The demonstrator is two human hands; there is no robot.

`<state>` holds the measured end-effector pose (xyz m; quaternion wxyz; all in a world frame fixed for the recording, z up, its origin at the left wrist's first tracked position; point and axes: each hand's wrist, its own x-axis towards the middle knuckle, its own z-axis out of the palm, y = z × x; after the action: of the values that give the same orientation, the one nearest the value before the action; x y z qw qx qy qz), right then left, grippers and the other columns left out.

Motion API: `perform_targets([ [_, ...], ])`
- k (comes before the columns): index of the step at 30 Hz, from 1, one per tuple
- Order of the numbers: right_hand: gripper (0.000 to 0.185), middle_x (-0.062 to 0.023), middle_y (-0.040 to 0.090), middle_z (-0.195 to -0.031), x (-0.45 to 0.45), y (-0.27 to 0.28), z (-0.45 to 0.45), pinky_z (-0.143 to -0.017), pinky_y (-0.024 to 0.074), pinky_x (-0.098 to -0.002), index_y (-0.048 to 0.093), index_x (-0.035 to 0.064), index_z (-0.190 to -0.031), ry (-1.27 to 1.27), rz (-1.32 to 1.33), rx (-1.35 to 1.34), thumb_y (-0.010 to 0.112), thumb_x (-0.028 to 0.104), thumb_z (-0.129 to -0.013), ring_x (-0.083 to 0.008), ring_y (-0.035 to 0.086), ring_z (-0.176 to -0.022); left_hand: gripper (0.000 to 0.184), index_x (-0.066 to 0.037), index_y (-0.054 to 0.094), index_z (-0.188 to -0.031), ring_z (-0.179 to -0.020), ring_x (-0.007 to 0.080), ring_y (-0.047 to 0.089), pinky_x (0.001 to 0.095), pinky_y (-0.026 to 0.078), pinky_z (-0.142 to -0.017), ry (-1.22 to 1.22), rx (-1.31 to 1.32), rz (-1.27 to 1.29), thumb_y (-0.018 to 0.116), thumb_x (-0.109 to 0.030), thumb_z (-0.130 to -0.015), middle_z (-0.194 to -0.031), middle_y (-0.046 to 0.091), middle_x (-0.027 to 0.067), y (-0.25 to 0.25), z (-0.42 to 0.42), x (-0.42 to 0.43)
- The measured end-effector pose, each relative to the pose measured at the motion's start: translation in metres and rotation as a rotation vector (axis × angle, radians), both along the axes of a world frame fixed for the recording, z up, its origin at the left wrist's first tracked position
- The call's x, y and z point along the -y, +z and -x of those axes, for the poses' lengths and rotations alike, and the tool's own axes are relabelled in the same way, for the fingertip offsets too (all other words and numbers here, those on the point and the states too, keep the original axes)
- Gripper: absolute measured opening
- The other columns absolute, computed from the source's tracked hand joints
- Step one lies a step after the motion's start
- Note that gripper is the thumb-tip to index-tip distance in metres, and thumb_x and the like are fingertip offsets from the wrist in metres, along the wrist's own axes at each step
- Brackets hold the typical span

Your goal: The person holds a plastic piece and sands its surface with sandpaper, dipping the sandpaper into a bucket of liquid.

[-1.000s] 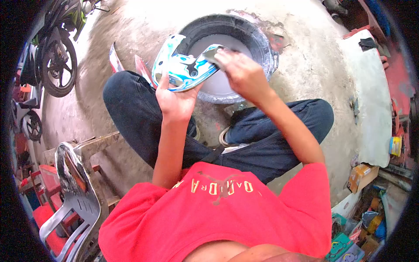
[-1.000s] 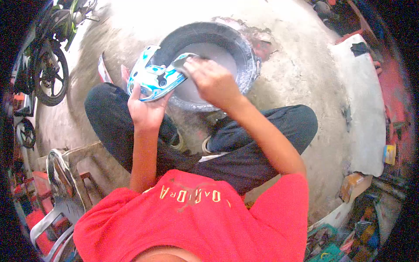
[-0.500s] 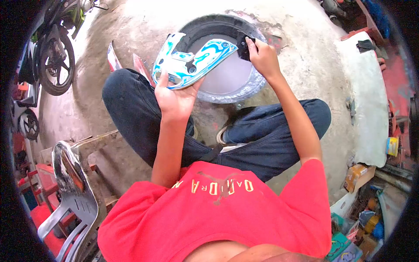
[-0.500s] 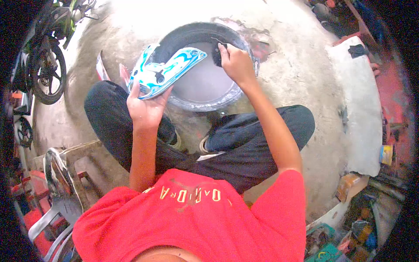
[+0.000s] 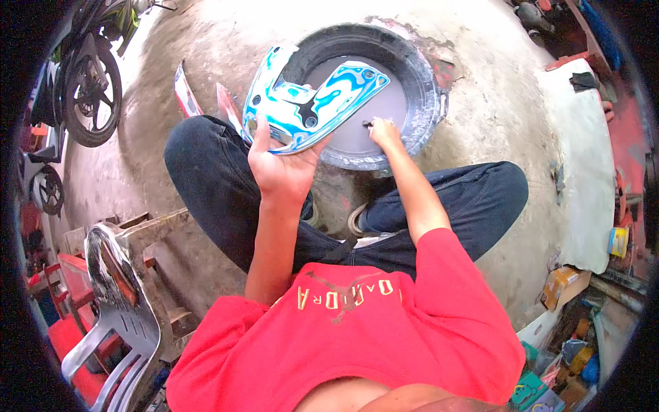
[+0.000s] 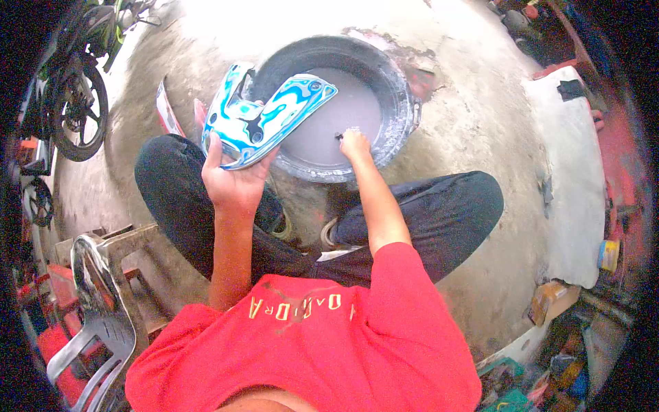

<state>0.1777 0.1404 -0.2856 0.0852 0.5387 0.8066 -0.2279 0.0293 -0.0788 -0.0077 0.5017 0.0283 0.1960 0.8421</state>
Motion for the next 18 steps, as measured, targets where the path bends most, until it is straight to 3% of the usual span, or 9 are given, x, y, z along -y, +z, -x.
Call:
perform_targets([
  [5,0.031,-0.0207,0.071,-0.108,0.01,-0.034,0.01,-0.094,0.0505,-0.0475,0.074,0.0141,-0.109,0.047,0.204,-0.052,0.068,0.036,-0.089,-0.0384,0.066,-0.107,0.056,-0.007,0.031,-0.151,-0.137,0.0414,0.042,0.0648,0.033,-0.112,0.014,0.028,-0.087,0.039,-0.038,-0.105,-0.15,0.041,0.0215,0.001,0.0,-0.003],
  [6,0.032,-0.0223,0.072,-0.098,0.007,-0.027,0.01,-0.086,0.0524,-0.0455,0.075,0.0084,-0.102,0.055,0.246,-0.141,0.068,0.037,-0.089,-0.0356,0.07,-0.098,0.056,-0.007,0.031,-0.151,-0.137,0.0411,0.042,0.0649,0.032,-0.112,0.014,0.034,-0.104,0.039,-0.038,-0.105,-0.15,0.041,0.0213,0.001,0.0,-0.005],
  [9,0.035,-0.0239,0.072,-0.091,-0.044,-0.021,0.007,-0.078,0.0532,-0.0436,0.075,0.0038,-0.098,0.329,0.261,-0.121,0.068,0.037,-0.089,-0.031,0.071,-0.085,0.056,-0.007,0.031,-0.151,-0.137,0.0406,0.043,0.0645,0.032,-0.112,0.054,0.021,-0.058,0.04,-0.039,-0.105,-0.149,0.042,0.0208,0.002,-0.001,-0.007],
  [11,0.038,-0.0247,0.071,-0.092,-0.081,0.044,0.004,-0.079,0.0543,-0.0456,0.073,0.0034,-0.1,0.35,0.181,-0.125,0.067,0.039,-0.088,-0.0387,0.07,-0.088,0.056,-0.007,0.031,-0.15,-0.137,0.0405,0.043,0.0642,0.033,-0.112,0.047,0.01,-0.048,0.039,-0.039,-0.105,-0.148,0.043,0.0207,0.003,-0.003,-0.008],
  [13,0.036,-0.0247,0.07,-0.09,-0.094,0.138,0.01,-0.078,0.0539,-0.0452,0.073,0.0025,-0.099,0.289,0.023,-0.082,0.063,0.036,-0.091,-0.039,0.07,-0.086,0.056,-0.008,0.032,-0.15,-0.137,0.0405,0.043,0.064,0.033,-0.112,0.044,0.005,-0.037,0.039,-0.039,-0.105,-0.148,0.044,0.0207,0.003,-0.005,-0.009],
  [17,0.031,-0.025,0.068,-0.089,-0.047,0.27,0.012,-0.082,0.0535,-0.0464,0.072,0.0018,-0.1,0.318,-0.193,-0.478,0.062,0.03,-0.093,-0.0425,0.067,-0.091,0.055,-0.008,0.033,-0.149,-0.136,0.0408,0.044,0.0645,0.034,-0.112,0.038,0.027,0.009,0.038,-0.04,-0.105,-0.146,0.046,0.021,0.003,-0.008,-0.012],
  [18,0.027,-0.0239,0.068,-0.086,-0.03,0.274,0.011,-0.076,0.0525,-0.0434,0.071,0.0019,-0.101,0.355,-0.255,-0.579,0.062,0.026,-0.094,-0.0377,0.068,-0.082,0.055,-0.008,0.033,-0.149,-0.136,0.0407,0.044,0.0646,0.034,-0.111,0.038,0.028,0.025,0.038,-0.04,-0.105,-0.145,0.046,0.0211,0.003,-0.01,-0.013],
])
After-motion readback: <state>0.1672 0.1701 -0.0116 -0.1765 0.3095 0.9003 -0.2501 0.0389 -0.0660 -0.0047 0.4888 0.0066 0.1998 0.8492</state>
